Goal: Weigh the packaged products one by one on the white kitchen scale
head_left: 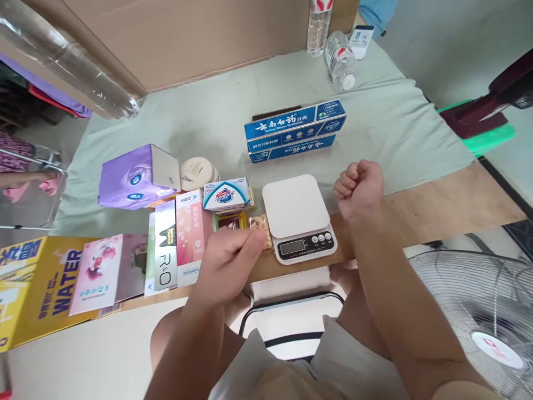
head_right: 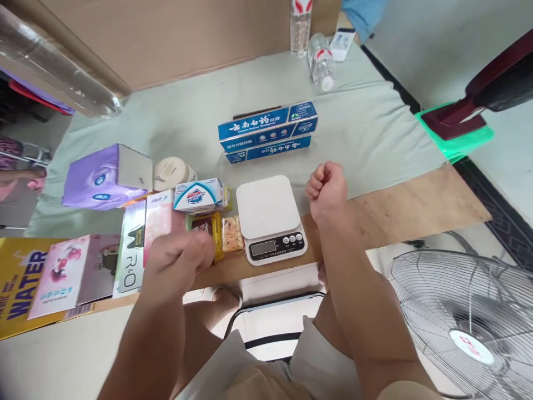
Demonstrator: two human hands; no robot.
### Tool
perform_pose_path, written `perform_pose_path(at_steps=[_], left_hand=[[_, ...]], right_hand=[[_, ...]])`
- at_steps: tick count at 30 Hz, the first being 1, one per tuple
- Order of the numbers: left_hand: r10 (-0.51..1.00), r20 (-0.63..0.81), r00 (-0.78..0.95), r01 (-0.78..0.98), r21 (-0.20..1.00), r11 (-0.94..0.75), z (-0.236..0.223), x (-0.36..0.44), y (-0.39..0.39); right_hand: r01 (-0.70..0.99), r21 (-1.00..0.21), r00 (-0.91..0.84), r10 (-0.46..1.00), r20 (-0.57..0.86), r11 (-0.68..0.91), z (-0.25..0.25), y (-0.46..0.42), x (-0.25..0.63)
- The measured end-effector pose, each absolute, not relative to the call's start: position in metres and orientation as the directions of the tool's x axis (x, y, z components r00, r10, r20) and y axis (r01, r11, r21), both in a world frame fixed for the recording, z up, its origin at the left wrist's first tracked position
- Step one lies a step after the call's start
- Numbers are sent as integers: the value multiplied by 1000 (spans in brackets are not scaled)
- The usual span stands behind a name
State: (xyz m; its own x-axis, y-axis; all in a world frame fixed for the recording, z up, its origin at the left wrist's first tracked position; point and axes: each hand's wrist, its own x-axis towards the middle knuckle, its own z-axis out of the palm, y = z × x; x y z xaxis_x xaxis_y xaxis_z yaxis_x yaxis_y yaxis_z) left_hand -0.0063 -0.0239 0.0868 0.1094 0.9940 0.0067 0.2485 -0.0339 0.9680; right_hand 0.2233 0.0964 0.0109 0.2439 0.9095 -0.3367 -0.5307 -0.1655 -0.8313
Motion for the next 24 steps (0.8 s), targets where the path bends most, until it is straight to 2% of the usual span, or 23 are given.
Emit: perform_pose_path(at_steps=[2, 5, 8, 11, 16, 19, 22, 24], left_hand=[[991, 38, 126, 412, 907, -87, 100, 12, 18], [973, 162, 162, 601, 766, -228, 101, 31, 95], [975, 104, 195, 811, 542, -220, 82, 41, 167], [976, 24, 216, 868, 454, -204, 59, 42, 212], [993, -16, 120, 882, 460, -99, 48, 40, 232], [991, 68, 114, 867, 481, -133, 58, 43, 220], [980, 199, 32, 797, 586, -145, 80, 54, 185], [975, 222, -13, 751, 646, -138, 96, 64, 148]], right_hand=[[-594, -779, 196, 902, -385, -204, 8, 99, 220], [-626, -746, 192, 882, -431, -228, 7, 101, 215], [-640, -733, 208, 866, -455, -231, 7, 103, 215], [-637, -737, 225, 861, -457, -225, 8, 104, 218], [-591, -775, 231, 874, -427, -223, 9, 100, 225], [-526, -827, 256, 891, -376, -198, 8, 97, 229], [-418, -898, 298, 914, -275, -135, 8, 88, 234], [-307, -950, 310, 937, -162, -63, 9, 79, 237]])
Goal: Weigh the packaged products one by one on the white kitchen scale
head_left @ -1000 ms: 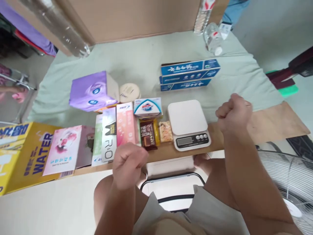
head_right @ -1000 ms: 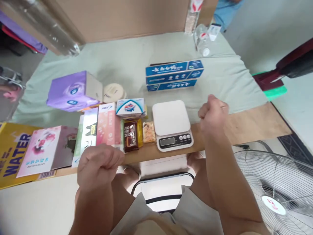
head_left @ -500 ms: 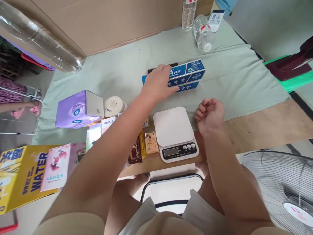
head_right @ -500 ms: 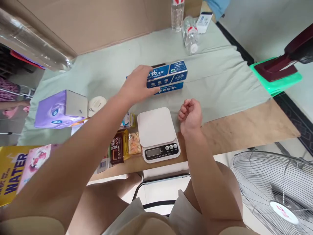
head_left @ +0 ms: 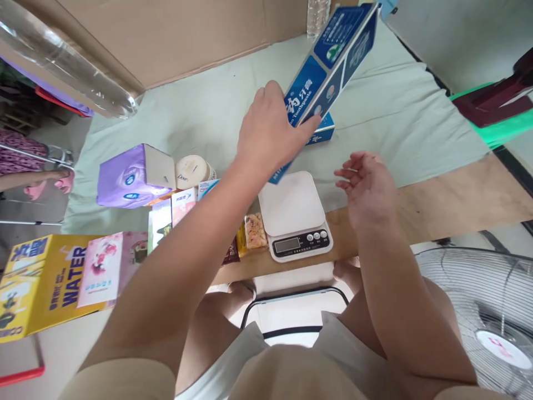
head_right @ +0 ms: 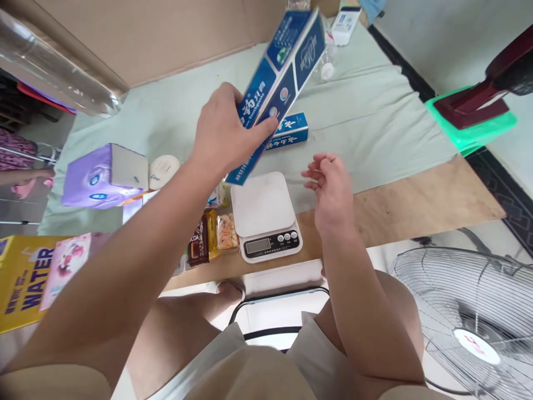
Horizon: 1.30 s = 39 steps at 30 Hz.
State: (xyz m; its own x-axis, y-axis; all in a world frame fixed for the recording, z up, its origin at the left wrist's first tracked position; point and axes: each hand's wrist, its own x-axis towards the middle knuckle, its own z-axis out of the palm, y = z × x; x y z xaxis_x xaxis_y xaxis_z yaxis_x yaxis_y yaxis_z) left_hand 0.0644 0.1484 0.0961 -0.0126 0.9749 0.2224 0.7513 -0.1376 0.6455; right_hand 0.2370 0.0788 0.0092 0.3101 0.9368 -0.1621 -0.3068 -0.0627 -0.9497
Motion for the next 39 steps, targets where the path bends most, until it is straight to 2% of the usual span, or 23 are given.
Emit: perform_pose_path(at_steps=[2, 5, 8, 10, 13, 19, 22, 25, 28, 35, 39], left_hand=[[988, 149, -26, 761, 644, -77, 106, 74, 108], [998, 61, -28, 803, 596, -14, 99, 82, 54], [995, 31, -99, 812, 580, 63, 76, 85, 24], [986, 17, -163, 834, 537, 129, 62, 86, 16], [979, 21, -203, 861, 480, 169, 52, 92, 14], [976, -24, -216, 888, 411, 206, 60, 98, 10], [974, 39, -225, 843, 509, 174, 63, 86, -7], [972, 130, -198, 770, 634, 72, 57, 66, -36], [963, 205, -173, 741, 671, -10, 48, 50, -62], [973, 198, -120, 765, 643, -36, 40, 43, -64], [991, 130, -34, 779, 624, -56, 36, 46, -66]], right_hand=[[-176, -984, 257, 966, -15, 31, 12, 67, 240], [-13, -985, 69, 983, 172, 174, 14, 49, 243], [110, -980, -91, 983, 157, 167, 8, 39, 241], [202, -970, -142, 984, 106, 133, 1, 37, 240], [303, -940, -185, 977, 106, 160, -10, 37, 241], [313, -938, -108, 987, 118, 147, -15, 38, 253], [315, -940, -58, 991, 120, 132, -14, 32, 261], [288, -954, -25, 996, 82, 86, -11, 25, 267], [268, -960, 10, 996, 84, 78, -8, 22, 268], [248, -969, 94, 994, 49, 24, -5, 31, 258], [214, -977, 97, 995, 22, 1, 1, 38, 251]])
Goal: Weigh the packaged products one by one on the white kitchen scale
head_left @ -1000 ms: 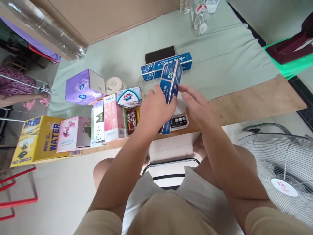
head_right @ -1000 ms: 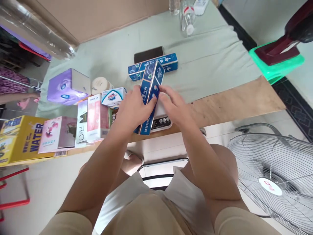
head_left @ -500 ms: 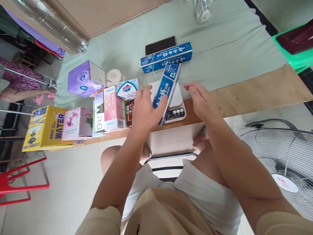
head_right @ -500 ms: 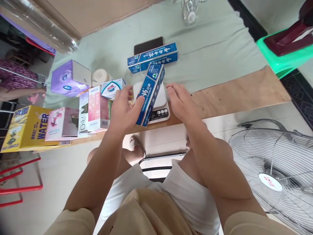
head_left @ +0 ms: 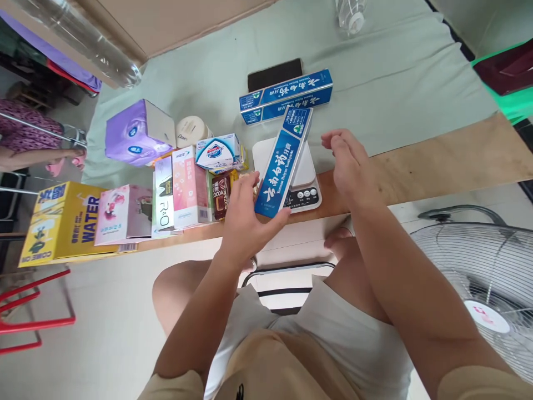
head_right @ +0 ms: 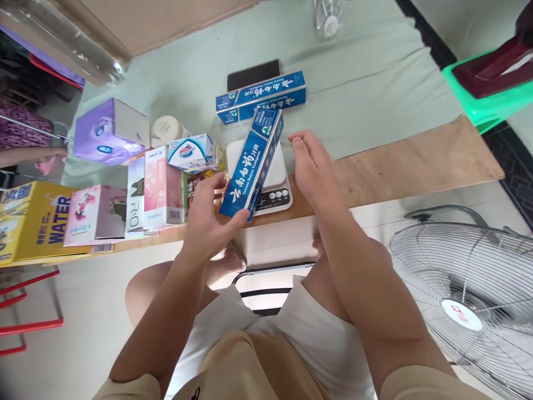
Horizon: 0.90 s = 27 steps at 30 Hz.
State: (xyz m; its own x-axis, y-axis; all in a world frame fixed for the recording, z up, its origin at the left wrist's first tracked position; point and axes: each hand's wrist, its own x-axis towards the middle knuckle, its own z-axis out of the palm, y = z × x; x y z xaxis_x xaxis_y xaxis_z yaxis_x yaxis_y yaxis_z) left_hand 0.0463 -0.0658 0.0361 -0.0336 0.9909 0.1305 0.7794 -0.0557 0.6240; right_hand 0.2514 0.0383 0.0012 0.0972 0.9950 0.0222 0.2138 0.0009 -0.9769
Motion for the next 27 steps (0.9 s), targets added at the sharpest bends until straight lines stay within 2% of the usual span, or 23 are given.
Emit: perform_pose_path(at_steps=[3, 9, 13, 16, 19, 22, 27], left_hand=[[998, 67, -21, 790, 613, -24, 30, 50, -71], [989, 4, -148, 786, 607, 115, 25, 59, -69], [984, 15, -177, 713, 691, 118, 24, 58, -69], [977, 19, -214, 626, 771, 122, 25, 46, -74], [968, 126, -219, 602, 798, 33, 36, 24, -87], [920, 303, -248, 651, 755, -73, 56, -8, -107], [846, 429, -316, 701, 707, -97, 67, -74, -141]], right_hand=[[194, -981, 121, 993, -7, -30, 2, 47, 247], [127, -989, 139, 989, -55, -72, -8, 69, 237], [147, -986, 144, 988, -61, -83, -16, 82, 228], [158, -987, 159, 987, 35, 10, -19, 87, 222], [169, -972, 96, 979, 179, 161, -19, 87, 212], [226, -918, -13, 943, 332, 326, -19, 80, 197], [306, -866, -38, 914, 403, 395, -16, 58, 166]])
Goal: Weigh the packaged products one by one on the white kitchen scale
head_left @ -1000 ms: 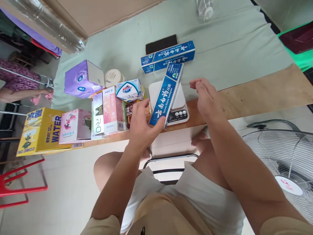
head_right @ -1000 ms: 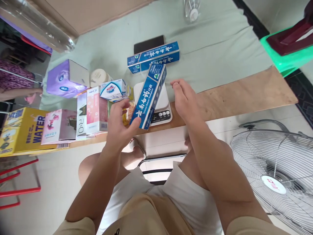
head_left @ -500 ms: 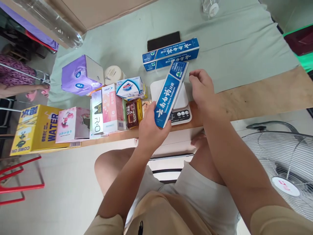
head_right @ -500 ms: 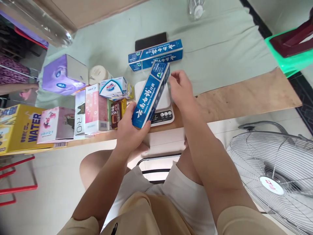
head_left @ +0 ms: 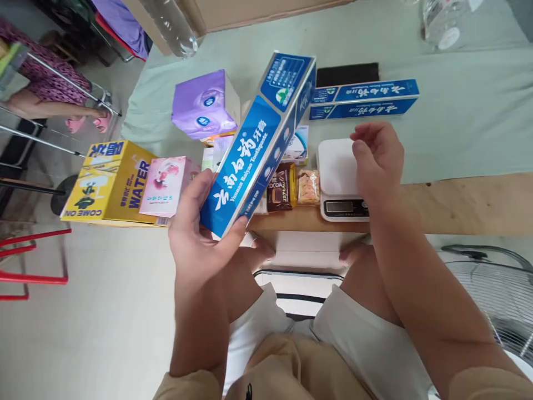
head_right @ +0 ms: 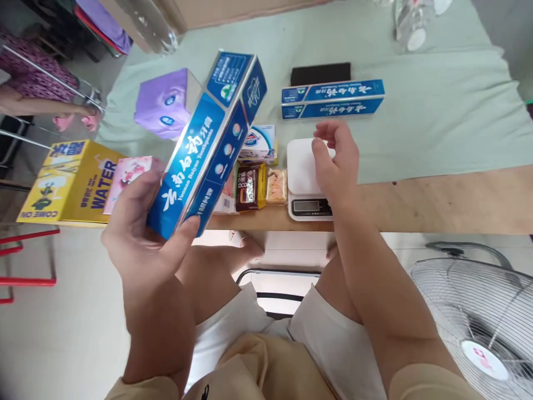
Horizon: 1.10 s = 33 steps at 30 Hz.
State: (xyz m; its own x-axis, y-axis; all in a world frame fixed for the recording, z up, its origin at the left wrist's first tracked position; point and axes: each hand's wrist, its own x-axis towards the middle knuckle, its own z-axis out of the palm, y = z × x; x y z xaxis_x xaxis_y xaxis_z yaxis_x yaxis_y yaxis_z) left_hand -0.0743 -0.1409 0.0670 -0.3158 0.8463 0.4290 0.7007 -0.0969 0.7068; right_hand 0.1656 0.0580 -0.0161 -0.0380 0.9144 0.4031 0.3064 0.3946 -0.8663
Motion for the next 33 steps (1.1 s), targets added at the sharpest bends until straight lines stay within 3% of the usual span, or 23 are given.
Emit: perform_pose_path(at_steps=[7, 14, 18, 22, 24, 29, 33], left_hand=[[870, 378, -316, 716, 697, -43, 34, -128, -139], [961, 193, -198, 768, 640, 30, 49, -136, -118], [900, 405, -162, 766, 626, -144, 46, -140, -119], [644, 729, -233, 738, 564, -371, 42, -113, -125], [548, 790, -275, 720, 547, -427, 48, -83, -125], [763, 646, 28, 684, 544, -486, 89, 2, -86], [861, 377, 343, 687, 524, -503, 101, 44, 8]], right_hand=[[383, -835, -38, 910, 413, 395, -9, 40, 145], [379, -842, 13, 907, 420, 384, -4, 44, 144], [370, -851, 28, 911, 412, 374, -2, 41, 149], [343, -865, 84, 906, 415, 365, 2, 40, 165], [310, -886, 141, 904, 403, 346, 2, 44, 174], [136, -975, 328, 921, 210, 174, -6, 70, 192], [62, -998, 341, 939, 38, 18, -15, 92, 206]])
